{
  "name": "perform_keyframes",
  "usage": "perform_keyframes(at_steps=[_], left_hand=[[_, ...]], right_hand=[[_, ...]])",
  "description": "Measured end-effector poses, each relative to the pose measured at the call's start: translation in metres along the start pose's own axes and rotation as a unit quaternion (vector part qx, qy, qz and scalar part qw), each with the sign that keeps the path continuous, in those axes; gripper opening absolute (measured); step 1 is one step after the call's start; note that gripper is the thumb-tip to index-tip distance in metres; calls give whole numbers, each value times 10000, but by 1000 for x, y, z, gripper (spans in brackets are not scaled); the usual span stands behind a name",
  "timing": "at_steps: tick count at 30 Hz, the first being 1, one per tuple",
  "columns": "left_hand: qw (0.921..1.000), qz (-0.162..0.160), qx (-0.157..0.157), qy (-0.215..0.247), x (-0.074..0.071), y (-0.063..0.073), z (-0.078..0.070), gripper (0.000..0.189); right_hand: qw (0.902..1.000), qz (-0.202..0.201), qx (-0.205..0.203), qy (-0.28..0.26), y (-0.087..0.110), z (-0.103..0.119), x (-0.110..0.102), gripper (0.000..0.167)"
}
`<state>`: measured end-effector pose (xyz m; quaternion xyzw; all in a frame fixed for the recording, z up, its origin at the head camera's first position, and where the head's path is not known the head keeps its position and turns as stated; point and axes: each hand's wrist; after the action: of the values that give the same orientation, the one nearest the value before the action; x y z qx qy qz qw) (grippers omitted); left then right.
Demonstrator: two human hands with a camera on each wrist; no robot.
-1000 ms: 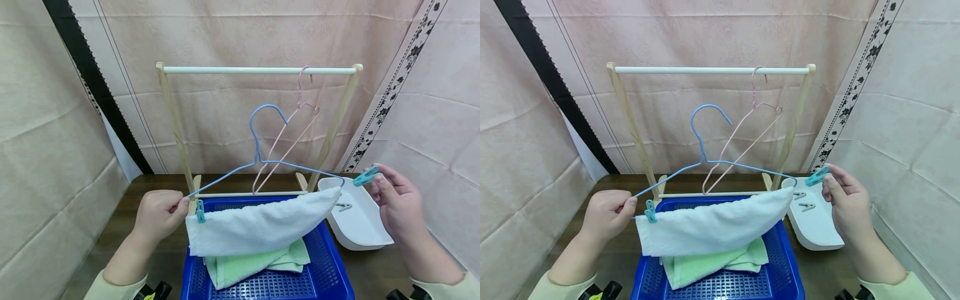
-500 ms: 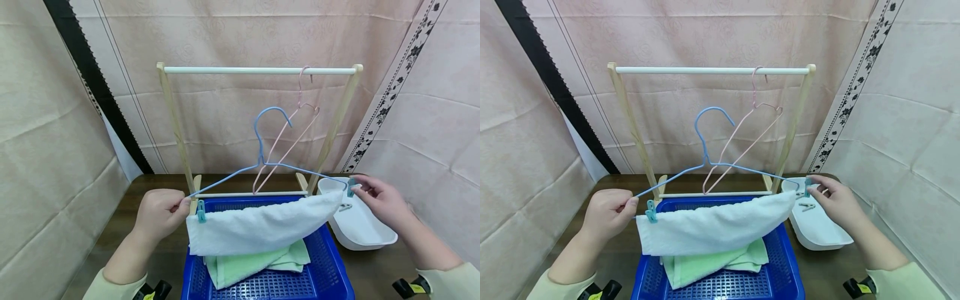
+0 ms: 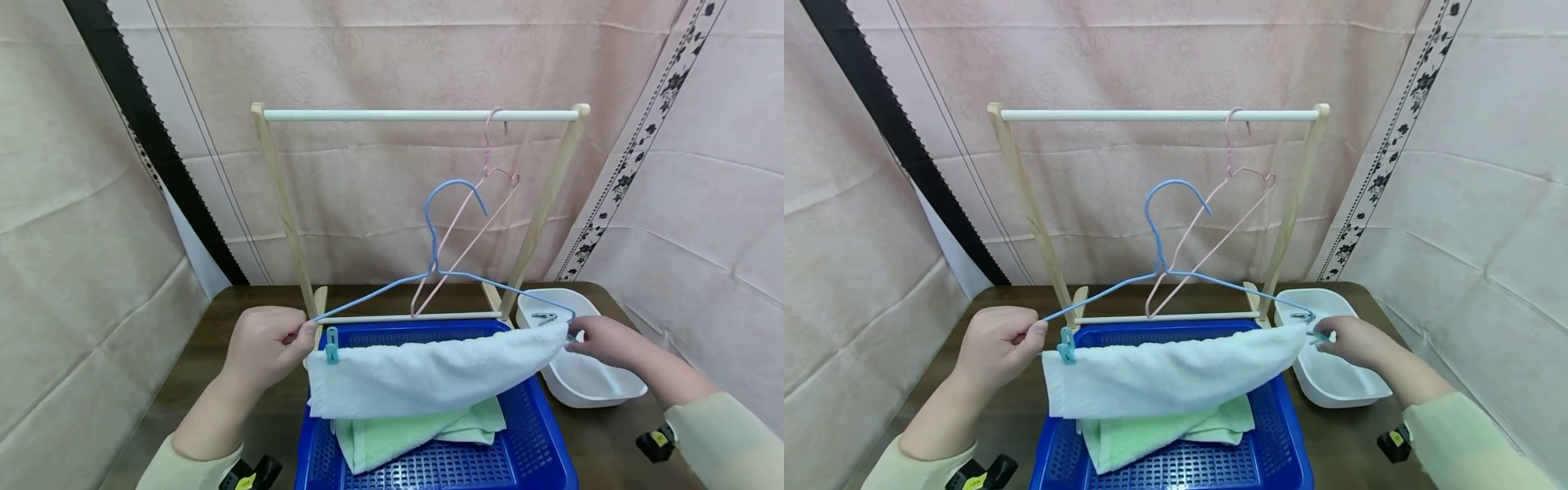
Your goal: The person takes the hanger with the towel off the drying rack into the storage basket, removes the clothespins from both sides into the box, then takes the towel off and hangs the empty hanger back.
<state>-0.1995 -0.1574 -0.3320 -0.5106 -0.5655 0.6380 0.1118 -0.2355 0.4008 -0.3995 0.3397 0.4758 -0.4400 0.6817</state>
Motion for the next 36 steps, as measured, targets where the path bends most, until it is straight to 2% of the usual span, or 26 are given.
perform_keyframes(at_steps=[6,11,14,20,28,36], left_hand=[[10000,-23,46,-20,2,-1,1,39],[10000,7,27,-19,2,-1,1,37],[10000,14,21,0,3,-2,1,37],[10000,0,55,15,4,-2,2,42],[10000,67,-23,20,4,-1,2,39],[9999,78,-62,-21,4,2,2,42]], right_hand=[[9974,713,107,15,-8,-11,10,26],[9946,1002,246,89,-13,-13,13,28],[9931,1125,267,210,-15,-15,17,21],[9920,1185,332,262,-17,-21,23,15],[9897,1258,611,289,-22,-26,23,29],[9921,1159,307,367,-23,-29,26,30]])
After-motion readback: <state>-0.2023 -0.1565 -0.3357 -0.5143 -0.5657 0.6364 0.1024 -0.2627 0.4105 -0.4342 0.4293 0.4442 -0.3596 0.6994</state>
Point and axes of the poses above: each hand's wrist, its own y-axis away from the middle knuckle, its own x-axis out of the palm, z = x × y, and after that the axes turned 7 degrees about -x, right-handed
